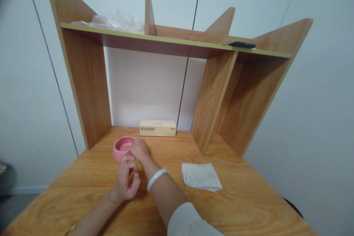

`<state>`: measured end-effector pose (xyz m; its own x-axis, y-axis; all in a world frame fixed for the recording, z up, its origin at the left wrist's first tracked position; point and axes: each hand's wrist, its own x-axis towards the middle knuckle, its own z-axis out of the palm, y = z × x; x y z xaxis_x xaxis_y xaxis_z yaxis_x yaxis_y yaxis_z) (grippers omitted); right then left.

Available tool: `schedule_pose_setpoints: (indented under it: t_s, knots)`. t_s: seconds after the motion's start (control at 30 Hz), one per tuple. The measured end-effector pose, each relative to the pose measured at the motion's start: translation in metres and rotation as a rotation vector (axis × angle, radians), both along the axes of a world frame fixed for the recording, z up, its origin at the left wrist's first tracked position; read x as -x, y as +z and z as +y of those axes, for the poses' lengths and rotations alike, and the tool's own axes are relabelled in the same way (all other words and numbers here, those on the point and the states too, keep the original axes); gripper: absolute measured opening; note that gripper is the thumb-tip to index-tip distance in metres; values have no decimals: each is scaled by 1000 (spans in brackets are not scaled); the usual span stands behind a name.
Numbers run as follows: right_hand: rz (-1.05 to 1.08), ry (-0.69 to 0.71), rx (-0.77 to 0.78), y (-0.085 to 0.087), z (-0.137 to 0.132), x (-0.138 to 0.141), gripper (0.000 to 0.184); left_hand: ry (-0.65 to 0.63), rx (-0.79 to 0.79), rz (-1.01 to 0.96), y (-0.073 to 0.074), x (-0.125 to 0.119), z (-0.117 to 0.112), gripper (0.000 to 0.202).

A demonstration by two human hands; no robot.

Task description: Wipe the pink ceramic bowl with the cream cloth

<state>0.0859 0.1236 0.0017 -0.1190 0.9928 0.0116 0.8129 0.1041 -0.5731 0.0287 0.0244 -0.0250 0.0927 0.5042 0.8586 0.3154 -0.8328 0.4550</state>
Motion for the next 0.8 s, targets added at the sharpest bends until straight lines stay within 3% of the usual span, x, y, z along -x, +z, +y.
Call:
schedule_pose_setpoints:
  t_s: [0.13, 0.23, 0.37, 0.47, 0.63, 0.8]
  knots:
    - [-97, -37, -61, 11, -7, -8, 27, 17, -38, 55, -1, -1, 0, 11]
    - [-205, -42, -92, 24, -18, -30, 33, -16, -37, 119, 3, -3, -2, 14]
    - [-411, -75, -91, 44, -48, -77, 21, -210, 187, 488, 11, -13, -12, 23]
    - [-549, -110, -76, 51, -76, -109, 17, -368, 262, 738, 13, -25, -23, 20]
    - [-706, -139, -2, 35, -105, -131, 16, -383, 314, 943, 13, -38, -37, 14]
    - [-831, -139, 83, 11, -101, -133, 24, -300, 398, 1083, 15, -36, -36, 13]
